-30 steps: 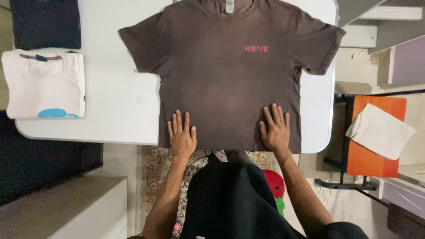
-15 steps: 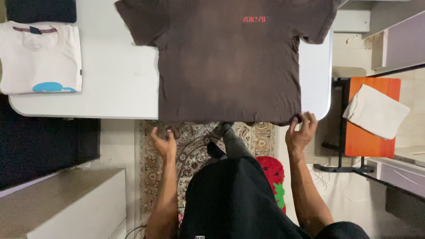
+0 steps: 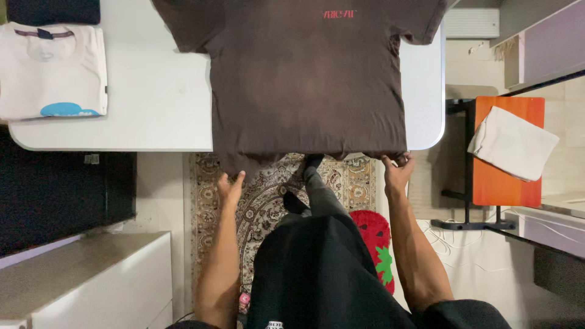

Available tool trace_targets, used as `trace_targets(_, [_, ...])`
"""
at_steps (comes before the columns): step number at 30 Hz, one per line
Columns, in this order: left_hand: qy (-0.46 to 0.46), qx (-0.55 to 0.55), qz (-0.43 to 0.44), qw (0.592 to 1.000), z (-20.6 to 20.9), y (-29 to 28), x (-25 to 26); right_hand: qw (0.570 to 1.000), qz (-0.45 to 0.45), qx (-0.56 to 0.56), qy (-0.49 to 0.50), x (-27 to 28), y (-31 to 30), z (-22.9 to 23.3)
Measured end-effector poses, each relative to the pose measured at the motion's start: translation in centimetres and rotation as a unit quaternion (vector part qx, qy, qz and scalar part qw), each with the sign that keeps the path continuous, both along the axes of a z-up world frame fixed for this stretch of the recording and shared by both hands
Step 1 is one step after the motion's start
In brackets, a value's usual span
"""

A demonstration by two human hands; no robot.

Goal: The person spreads a brown t-shirt on a table, smooths the fabric by hand, and folds the sleeves and sides inward before turning the shirt over to show the back design.

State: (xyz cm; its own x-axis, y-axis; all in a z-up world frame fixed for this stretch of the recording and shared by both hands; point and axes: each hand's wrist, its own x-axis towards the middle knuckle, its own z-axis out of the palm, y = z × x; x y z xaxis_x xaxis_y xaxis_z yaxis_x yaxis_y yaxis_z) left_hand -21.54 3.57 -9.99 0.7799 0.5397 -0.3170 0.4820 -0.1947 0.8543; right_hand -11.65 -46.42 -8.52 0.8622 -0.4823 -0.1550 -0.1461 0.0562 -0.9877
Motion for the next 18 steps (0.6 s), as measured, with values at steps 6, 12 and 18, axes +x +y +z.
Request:
trace_targets(6, [0.001, -0.035, 0.023, 0.999, -1.0, -0.8, -4.3, 0.989, 0.103, -0.067, 0.082, -3.6, -0.5, 0.3])
trace_targets(12, [-0.068, -0.148, 0.089, 0.983, -0.7, 0.2, -7.6, 0.987, 0.111, -0.032, 0.110, -7.2, -2.0, 1.2])
trace_targets(18, [-0.059, -0.164, 0.128, 0.976, 0.5, 2.5, -8.7, 0.990, 0.114, -0.043, 0.075, -9.2, -4.4, 2.5])
